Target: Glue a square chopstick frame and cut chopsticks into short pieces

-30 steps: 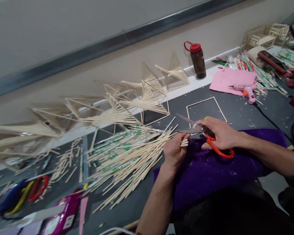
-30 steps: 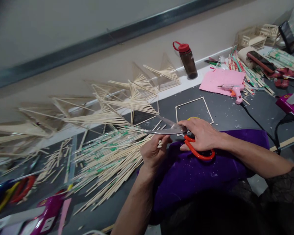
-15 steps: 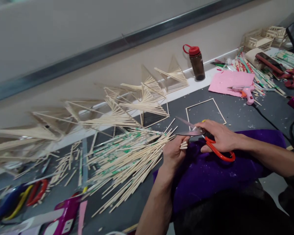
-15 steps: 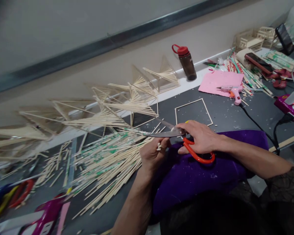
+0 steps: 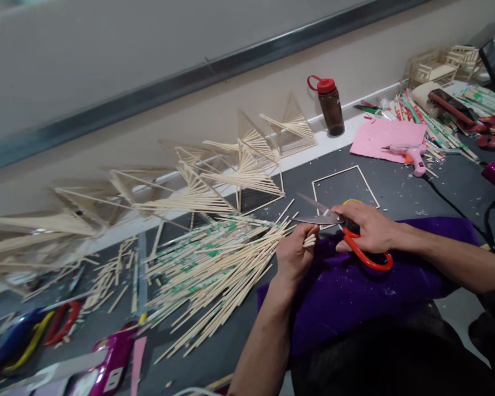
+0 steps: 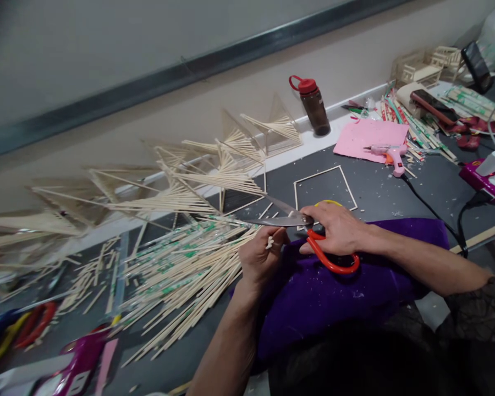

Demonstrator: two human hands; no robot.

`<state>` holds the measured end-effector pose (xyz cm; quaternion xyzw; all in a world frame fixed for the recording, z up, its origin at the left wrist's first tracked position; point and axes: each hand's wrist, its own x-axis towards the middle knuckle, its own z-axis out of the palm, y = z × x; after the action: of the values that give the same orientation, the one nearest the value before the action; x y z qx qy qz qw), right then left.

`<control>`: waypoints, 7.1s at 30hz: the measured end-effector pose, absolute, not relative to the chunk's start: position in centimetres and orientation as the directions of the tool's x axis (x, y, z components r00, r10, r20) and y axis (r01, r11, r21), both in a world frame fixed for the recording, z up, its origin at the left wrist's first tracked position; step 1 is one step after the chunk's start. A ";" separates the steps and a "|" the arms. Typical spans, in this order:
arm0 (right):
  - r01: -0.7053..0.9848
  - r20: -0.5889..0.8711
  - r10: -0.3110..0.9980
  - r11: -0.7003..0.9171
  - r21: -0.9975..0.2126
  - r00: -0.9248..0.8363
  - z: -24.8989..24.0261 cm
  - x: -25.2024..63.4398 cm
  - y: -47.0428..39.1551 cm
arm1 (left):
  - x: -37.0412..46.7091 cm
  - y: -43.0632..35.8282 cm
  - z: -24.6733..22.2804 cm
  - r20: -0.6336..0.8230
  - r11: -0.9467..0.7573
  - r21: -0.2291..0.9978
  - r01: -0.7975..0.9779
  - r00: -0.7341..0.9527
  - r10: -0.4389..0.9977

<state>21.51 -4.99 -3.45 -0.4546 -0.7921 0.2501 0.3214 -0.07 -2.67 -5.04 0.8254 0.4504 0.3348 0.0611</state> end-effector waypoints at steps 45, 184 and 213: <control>0.588 0.292 0.884 0.462 -0.663 -0.365 -3.8 21.3 -4.8 | -0.2 -2.5 -5.5 0.590 -0.638 0.367 0.677 0.360 0.722; 0.575 0.204 0.934 0.342 -0.743 -0.292 -3.5 21.2 -5.1 | -0.1 -2.3 -5.4 0.579 -0.590 0.446 0.673 0.286 0.764; 0.636 0.183 0.960 0.278 -0.720 -0.213 -3.4 22.1 -4.5 | 0.1 1.9 -2.9 0.232 -0.261 0.920 -0.294 -0.131 0.964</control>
<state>22.06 -4.46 -3.40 -0.5429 -0.7350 0.2572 0.3145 0.06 1.91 -2.90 0.4507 0.3716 0.6536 0.4812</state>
